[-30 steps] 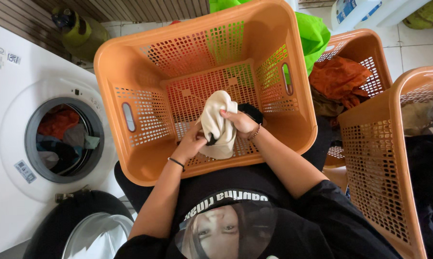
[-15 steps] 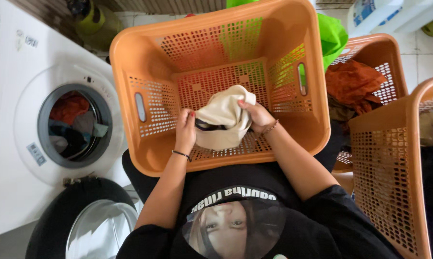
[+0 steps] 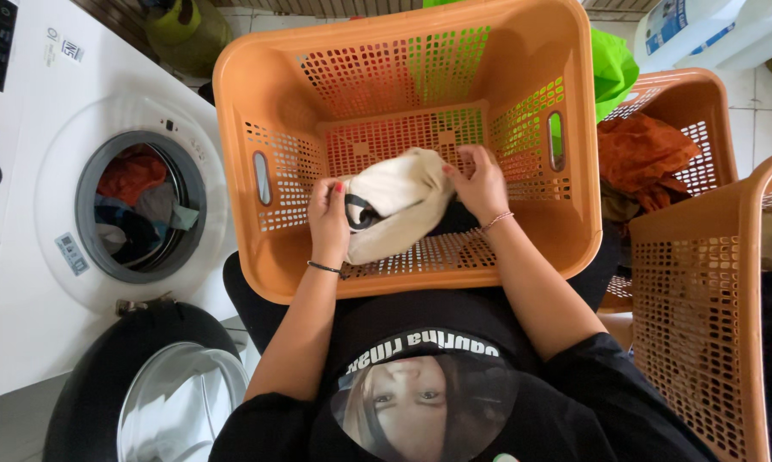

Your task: The person picks up clothing items from a basket, shakes them out, and folds them by hand inside the basket.

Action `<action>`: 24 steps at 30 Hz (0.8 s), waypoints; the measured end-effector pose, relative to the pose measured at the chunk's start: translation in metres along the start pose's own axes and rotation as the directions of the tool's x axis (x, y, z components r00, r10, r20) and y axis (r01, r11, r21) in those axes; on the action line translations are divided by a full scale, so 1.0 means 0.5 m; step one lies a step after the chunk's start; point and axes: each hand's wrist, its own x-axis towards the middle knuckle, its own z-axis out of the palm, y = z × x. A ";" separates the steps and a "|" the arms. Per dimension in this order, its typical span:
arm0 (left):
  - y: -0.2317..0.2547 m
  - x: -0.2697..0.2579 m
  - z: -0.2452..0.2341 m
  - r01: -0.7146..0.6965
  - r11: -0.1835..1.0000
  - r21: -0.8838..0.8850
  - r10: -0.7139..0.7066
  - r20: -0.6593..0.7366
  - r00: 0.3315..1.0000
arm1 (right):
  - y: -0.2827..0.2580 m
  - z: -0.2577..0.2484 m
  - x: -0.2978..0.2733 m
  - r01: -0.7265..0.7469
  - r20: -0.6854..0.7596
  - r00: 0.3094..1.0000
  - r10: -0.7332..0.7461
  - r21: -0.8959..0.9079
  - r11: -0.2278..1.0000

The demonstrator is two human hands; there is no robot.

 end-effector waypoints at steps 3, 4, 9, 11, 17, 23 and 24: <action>0.004 -0.004 0.015 -0.131 0.962 0.238 0.142 -0.030 0.989 | -0.039 0.006 -0.037 0.327 0.030 0.943 -0.331 0.083 0.941; 0.008 -0.007 0.019 -0.188 0.916 0.354 0.212 -0.029 0.977 | -0.052 0.009 -0.053 0.446 0.090 0.887 -0.453 0.094 0.890; 0.035 -0.004 0.026 0.000 0.993 0.116 0.002 -0.015 1.000 | -0.085 0.037 -0.095 0.560 0.624 0.623 -0.473 0.067 0.826; 0.036 0.008 0.010 0.027 0.999 0.024 -0.025 -0.061 0.998 | -0.057 0.057 -0.087 0.514 0.814 0.562 -0.148 -0.204 0.833; 0.029 0.040 -0.029 0.138 0.833 -0.535 -0.162 0.003 0.987 | 0.057 0.079 -0.055 0.430 0.748 0.571 0.337 -0.623 0.653; 0.055 0.008 0.013 0.175 0.932 -0.316 -0.125 0.172 0.977 | -0.050 0.036 -0.066 0.147 0.549 0.836 -0.020 -0.188 0.971; 0.059 0.004 0.020 0.154 0.949 -0.275 -0.098 0.204 0.974 | -0.071 0.025 -0.074 0.235 0.515 0.840 -0.172 -0.059 0.970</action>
